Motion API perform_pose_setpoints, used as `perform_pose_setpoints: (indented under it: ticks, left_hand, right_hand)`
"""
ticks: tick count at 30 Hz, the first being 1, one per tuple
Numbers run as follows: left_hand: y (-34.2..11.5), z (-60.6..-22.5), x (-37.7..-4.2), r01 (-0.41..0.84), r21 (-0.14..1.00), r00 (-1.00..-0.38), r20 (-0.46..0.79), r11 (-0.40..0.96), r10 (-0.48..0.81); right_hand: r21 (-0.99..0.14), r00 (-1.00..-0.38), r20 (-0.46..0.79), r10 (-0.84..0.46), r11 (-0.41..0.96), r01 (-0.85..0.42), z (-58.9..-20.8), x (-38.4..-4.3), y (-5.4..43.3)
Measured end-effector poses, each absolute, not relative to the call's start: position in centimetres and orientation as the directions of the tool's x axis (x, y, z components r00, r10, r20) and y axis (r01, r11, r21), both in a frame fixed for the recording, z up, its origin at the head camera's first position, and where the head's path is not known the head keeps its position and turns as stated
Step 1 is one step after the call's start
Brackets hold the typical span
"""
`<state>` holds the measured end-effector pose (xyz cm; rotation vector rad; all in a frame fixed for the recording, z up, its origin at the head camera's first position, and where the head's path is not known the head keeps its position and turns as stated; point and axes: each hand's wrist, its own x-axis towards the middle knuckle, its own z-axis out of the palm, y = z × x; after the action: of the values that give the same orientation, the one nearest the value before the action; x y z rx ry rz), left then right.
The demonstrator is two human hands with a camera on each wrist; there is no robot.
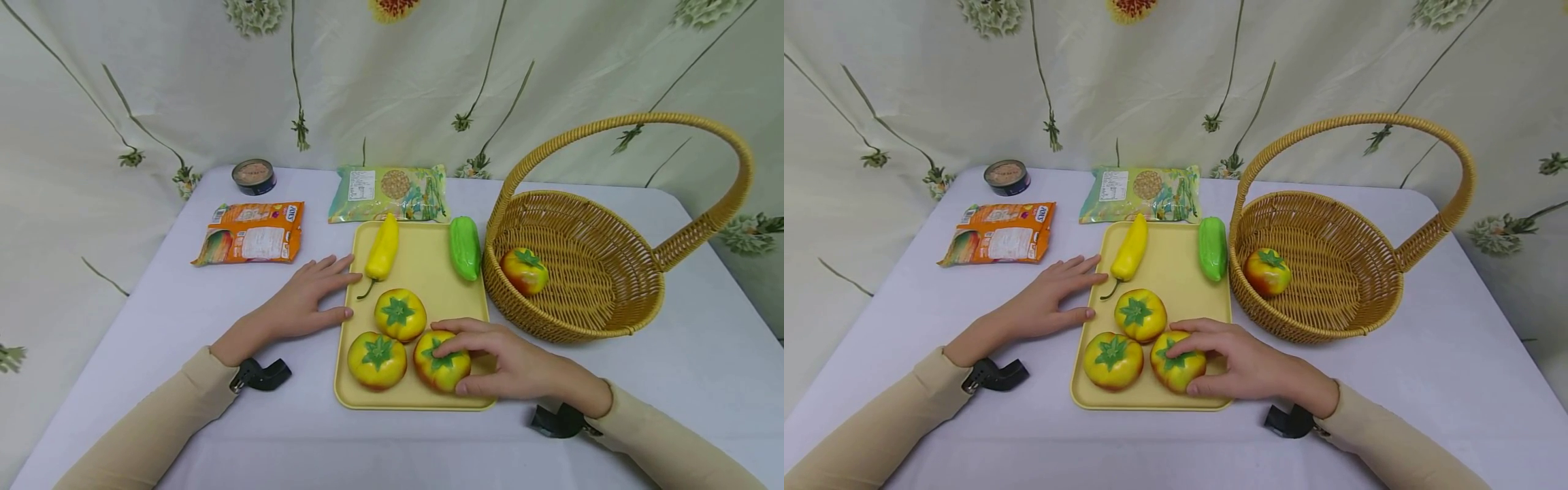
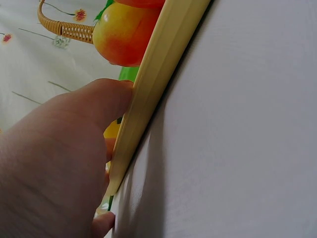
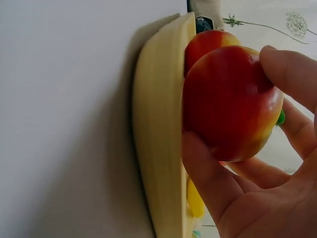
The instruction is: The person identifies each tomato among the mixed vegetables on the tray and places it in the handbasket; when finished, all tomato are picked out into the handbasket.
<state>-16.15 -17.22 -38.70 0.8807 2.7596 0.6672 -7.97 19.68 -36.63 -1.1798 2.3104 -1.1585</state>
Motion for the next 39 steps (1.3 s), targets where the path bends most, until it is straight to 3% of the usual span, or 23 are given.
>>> perform_pose_setpoints:
  ticks: [13, 21, 29, 39]
  left_hand:
    - [-17.2, -38.6, -16.1, 0.511, 0.469, -0.808, -0.023, 0.720, 0.589]
    - [-17.2, -38.5, -16.0, 0.511, 0.467, -0.807, -0.027, 0.722, 0.590]
    - [-17.2, -38.5, -16.1, 0.512, 0.467, -0.807, -0.026, 0.721, 0.590]
    - [-17.2, -38.7, -16.1, 0.516, 0.458, -0.808, -0.020, 0.723, 0.589]
  right_hand:
    - [-0.707, -0.634, 0.202, -0.746, 0.337, -0.622, -34.7, -8.1, 21.1]
    - [-0.732, -0.659, 0.211, -0.722, 0.330, -0.596, -33.9, -8.1, 21.8]
    - [-0.703, -0.637, 0.332, -0.695, 0.268, -0.658, -32.6, -8.6, 23.0]
    - [-0.650, -0.670, 0.396, -0.628, 0.324, -0.687, -30.7, -8.8, 24.6]
